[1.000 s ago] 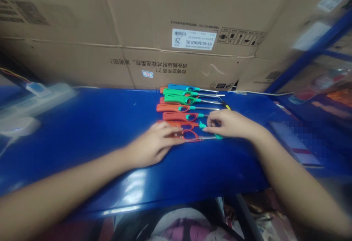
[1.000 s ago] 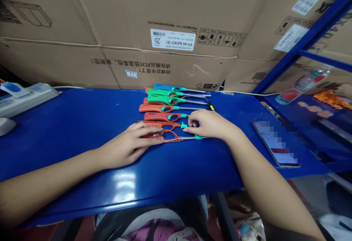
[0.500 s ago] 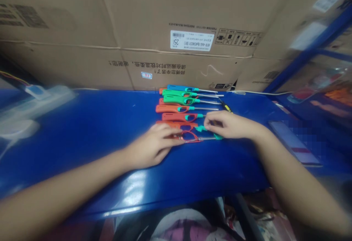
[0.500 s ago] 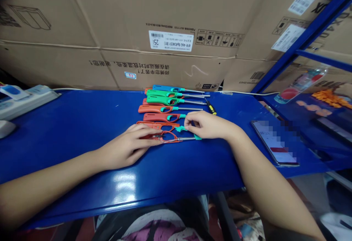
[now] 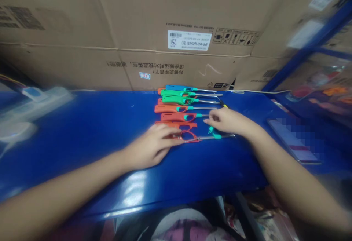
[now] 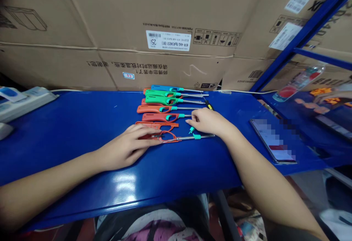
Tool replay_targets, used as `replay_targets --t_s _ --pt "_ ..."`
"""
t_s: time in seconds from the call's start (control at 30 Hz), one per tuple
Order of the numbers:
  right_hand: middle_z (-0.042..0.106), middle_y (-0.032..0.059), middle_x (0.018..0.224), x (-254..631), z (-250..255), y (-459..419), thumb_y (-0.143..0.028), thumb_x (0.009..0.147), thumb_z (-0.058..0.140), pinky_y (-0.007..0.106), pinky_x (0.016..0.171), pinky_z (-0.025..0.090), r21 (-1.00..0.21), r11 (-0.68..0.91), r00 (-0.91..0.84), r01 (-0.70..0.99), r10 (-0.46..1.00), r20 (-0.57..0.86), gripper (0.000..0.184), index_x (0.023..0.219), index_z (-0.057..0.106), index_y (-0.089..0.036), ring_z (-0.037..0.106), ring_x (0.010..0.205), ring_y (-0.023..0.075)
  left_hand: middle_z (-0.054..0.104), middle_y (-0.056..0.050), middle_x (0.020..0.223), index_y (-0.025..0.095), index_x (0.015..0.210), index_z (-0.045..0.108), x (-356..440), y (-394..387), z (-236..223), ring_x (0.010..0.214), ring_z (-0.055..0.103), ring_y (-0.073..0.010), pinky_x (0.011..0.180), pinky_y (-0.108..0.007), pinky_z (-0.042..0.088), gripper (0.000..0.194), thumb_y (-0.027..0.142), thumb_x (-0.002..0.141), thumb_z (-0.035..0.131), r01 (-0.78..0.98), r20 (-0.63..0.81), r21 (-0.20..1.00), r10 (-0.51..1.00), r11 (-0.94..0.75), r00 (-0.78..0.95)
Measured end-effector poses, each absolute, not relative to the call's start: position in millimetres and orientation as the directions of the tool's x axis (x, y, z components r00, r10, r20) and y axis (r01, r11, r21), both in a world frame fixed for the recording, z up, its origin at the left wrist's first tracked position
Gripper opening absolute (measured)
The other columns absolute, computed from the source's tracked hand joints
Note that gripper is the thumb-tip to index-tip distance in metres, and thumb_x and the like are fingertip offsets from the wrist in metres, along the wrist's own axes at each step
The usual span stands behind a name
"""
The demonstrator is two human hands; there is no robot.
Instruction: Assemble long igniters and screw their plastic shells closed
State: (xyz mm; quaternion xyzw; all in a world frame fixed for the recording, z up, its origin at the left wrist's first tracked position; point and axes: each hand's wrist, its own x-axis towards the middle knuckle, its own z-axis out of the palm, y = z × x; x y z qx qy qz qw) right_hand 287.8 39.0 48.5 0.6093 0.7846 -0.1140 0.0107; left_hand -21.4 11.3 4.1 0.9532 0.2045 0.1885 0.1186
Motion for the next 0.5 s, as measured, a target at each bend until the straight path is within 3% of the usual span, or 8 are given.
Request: replay_targets --t_s 0.13,0.23,0.37,0.5 --pt "0.058 0.0001 0.064 294 56 37 -0.043 0.097 0.047 0.026 0.056 0.034 -0.34 0.276 -0.325 0.899 0.941 -0.094 0.034 0.076 0.059 -0.019 0.048 0.058 0.0131 0.058 -0.01 0.142 0.027 0.134 0.063 -21 12 4 0.127 0.053 -0.0285 0.107 -0.051 0.042 0.042 0.013 0.099 0.046 0.345 0.312 0.299 0.433 -0.89 0.846" --pt "0.062 0.0012 0.076 300 63 34 -0.049 0.09 0.058 0.025 0.059 0.039 -0.458 0.35 -0.452 0.817 0.882 -0.132 0.032 0.09 0.066 -0.018 0.05 0.063 0.0132 0.059 -0.01 0.14 0.027 0.134 0.064 -21 12 4 0.126 0.054 -0.0285 0.107 -0.051 0.042 0.042 0.013 0.099 0.045 0.346 0.314 0.296 0.433 -0.89 0.845" --pt "0.065 0.0051 0.093 304 62 33 -0.044 0.085 0.067 0.026 0.064 0.043 -0.511 0.453 -0.602 0.731 0.78 -0.169 0.03 0.096 0.069 -0.017 0.054 0.07 0.0133 0.059 -0.011 0.14 0.026 0.133 0.064 -21 12 3 0.125 0.054 -0.0287 0.106 -0.051 0.043 0.042 0.013 0.099 0.045 0.345 0.316 0.293 0.431 -0.892 0.845" --pt "0.066 0.0044 0.082 300 53 38 -0.04 0.09 0.059 0.025 0.061 0.041 -0.52 0.446 -0.6 0.729 0.781 -0.171 0.027 0.09 0.07 -0.016 0.052 0.065 0.0128 0.057 -0.011 0.143 0.026 0.134 0.064 -22 12 2 0.127 0.053 -0.0293 0.106 -0.052 0.042 0.042 0.012 0.099 0.046 0.345 0.318 0.282 0.427 -0.895 0.847"
